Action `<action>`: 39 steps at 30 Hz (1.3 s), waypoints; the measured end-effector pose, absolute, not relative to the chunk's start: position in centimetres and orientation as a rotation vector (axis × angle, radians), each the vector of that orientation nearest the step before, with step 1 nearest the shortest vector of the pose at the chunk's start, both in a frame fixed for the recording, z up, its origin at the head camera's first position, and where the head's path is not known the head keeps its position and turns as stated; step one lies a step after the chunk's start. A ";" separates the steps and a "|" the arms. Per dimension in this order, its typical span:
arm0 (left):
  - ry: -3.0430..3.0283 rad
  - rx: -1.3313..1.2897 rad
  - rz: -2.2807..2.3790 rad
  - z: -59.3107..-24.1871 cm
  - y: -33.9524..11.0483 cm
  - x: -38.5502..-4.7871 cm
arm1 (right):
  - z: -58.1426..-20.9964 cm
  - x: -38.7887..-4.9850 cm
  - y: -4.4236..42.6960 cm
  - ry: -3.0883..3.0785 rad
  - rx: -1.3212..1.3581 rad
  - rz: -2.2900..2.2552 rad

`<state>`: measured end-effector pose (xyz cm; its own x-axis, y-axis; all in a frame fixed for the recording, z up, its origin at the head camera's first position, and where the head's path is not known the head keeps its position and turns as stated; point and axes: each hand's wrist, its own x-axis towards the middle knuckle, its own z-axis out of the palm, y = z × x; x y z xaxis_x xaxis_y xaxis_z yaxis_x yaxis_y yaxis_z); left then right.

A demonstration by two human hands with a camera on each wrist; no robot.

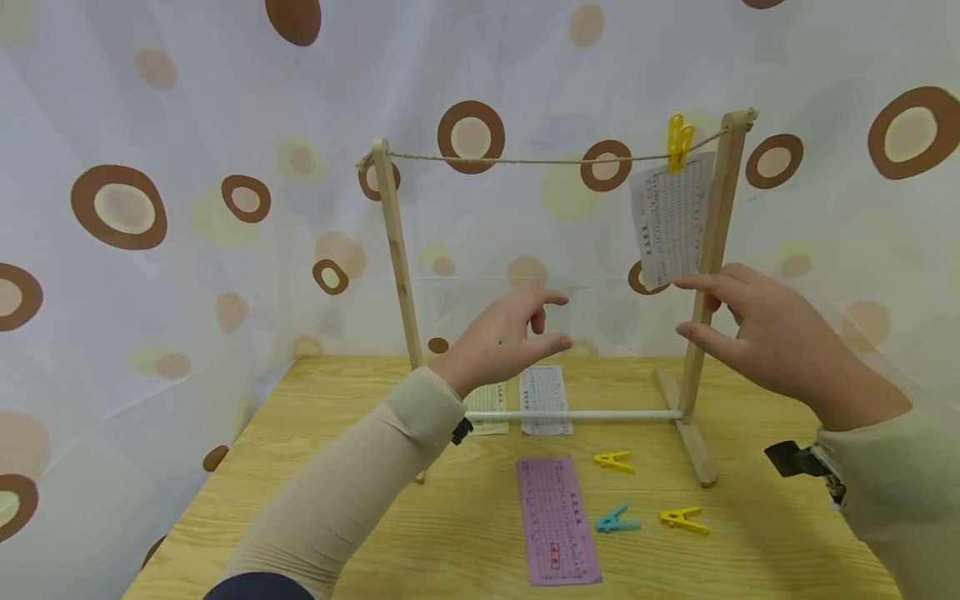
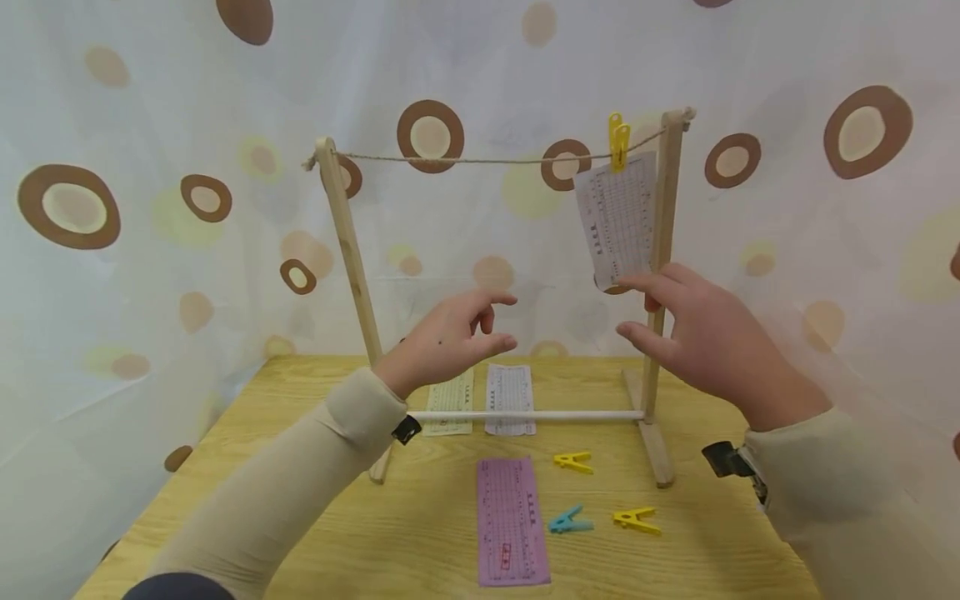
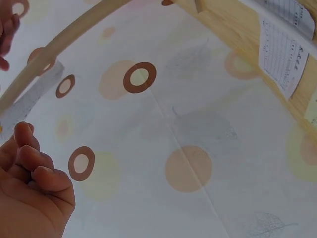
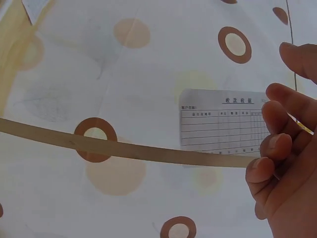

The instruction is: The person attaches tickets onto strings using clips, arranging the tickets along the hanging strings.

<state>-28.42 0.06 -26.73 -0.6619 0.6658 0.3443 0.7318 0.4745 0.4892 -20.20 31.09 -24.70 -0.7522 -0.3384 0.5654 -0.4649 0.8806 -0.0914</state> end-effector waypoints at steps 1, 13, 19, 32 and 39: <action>-2.618 -1.229 -0.944 -27.1 -0.1 -28.3 | -25.2 -20.2 31.1 -2.494 0.583 0.306; -2.702 -1.175 -0.963 -32.2 -2.0 -27.7 | -31.2 -20.3 31.2 -2.589 0.614 0.417; -2.800 -1.150 -0.948 -35.6 -2.2 -27.2 | -34.1 -20.5 31.3 -2.701 0.617 0.497; -3.097 -1.247 -0.612 -41.8 -2.9 -27.0 | -41.2 -21.5 31.0 -3.017 0.663 0.734; -3.188 -1.232 -0.568 -43.4 -3.4 -27.3 | -43.1 -21.9 31.2 -3.139 0.642 0.785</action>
<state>-27.32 -3.36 -43.38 -0.7020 0.6893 -0.1789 0.5851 0.7015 0.4070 -21.91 31.20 -43.10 -0.9123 -0.4056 -0.0572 -0.3309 0.8122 -0.4804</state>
